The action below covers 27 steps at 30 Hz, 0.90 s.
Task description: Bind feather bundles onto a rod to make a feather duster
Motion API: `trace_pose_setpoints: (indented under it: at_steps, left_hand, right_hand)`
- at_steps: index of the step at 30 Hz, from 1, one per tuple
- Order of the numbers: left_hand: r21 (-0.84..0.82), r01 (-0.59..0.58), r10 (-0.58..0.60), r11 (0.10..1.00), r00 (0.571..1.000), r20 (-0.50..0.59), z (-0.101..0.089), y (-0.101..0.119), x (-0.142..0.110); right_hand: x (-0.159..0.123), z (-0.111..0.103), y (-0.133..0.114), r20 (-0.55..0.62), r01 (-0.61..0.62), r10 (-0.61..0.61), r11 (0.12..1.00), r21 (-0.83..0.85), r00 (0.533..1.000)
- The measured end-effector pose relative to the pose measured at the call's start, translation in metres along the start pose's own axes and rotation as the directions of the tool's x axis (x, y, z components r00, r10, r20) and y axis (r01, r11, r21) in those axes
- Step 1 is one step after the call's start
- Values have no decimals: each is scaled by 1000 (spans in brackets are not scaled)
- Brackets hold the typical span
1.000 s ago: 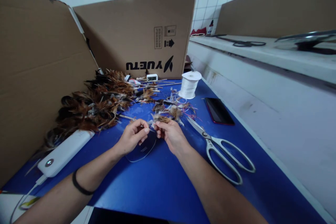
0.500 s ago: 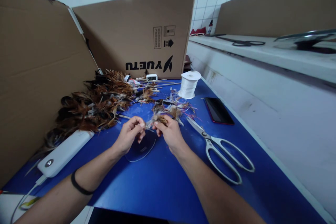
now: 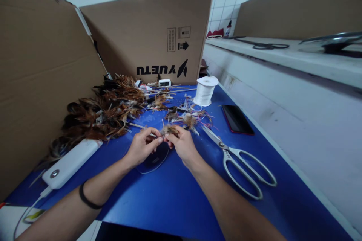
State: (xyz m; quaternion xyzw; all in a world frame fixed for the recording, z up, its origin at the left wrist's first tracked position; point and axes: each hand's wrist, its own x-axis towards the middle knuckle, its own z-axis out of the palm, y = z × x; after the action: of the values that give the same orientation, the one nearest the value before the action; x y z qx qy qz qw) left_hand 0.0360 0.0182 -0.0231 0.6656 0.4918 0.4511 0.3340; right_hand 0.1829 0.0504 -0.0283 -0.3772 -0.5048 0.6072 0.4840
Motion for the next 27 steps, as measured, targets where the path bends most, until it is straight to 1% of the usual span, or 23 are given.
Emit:
trace_pose_setpoints:
  at_steps: [3, 5, 9, 12, 15, 17, 19, 21, 24, 27]
  left_hand:
    - [106, -77, 78, 991, 997, -8, -2, 0, 0]
    - [146, -114, 116, 983, 993, -10, -2, 0, 1]
    - [133, -131, 133, 982, 991, -6, -3, 0, 0]
    - [43, -84, 84, 996, 996, 2, -2, -1, 0]
    - [-104, 10, -9, 994, 1000, 11, -1, -3, 1]
    - [-196, 71, -71, 978, 997, 9, -1, -4, 2]
    - [-235, 119, -123, 965, 992, -5, 0, -3, 2]
    - [-205, 152, -160, 967, 987, -23, 0, -2, 1]
    - [-104, 172, -176, 980, 984, -31, 1, -1, 0]
    - [-34, 179, -180, 983, 983, -30, 2, -1, -1]
  right_hand:
    - [-1, 1, -1, 3, -12, 12, 1000, 5, 1000]
    - [-1, 1, -1, 8, -20, 20, 1000, 10, 1000]
    - [-1, 1, -2, 3, -31, 31, 999, 43, 1000]
    - [-1, 1, -3, -8, -22, 22, 998, 61, 1000]
    - [-1, 1, -3, -11, -10, 10, 999, 52, 1000]
    - [-1, 0, -3, -26, 15, -15, 1000, 13, 1000]
    - [0, -2, -2, -38, 55, -58, 997, -58, 998]
    - [0, -4, 1, -32, 107, -113, 982, -158, 993]
    - [0, -5, 4, 13, 173, -177, 940, -294, 984]
    - [-2, -4, 4, 55, 199, -192, 919, -342, 980]
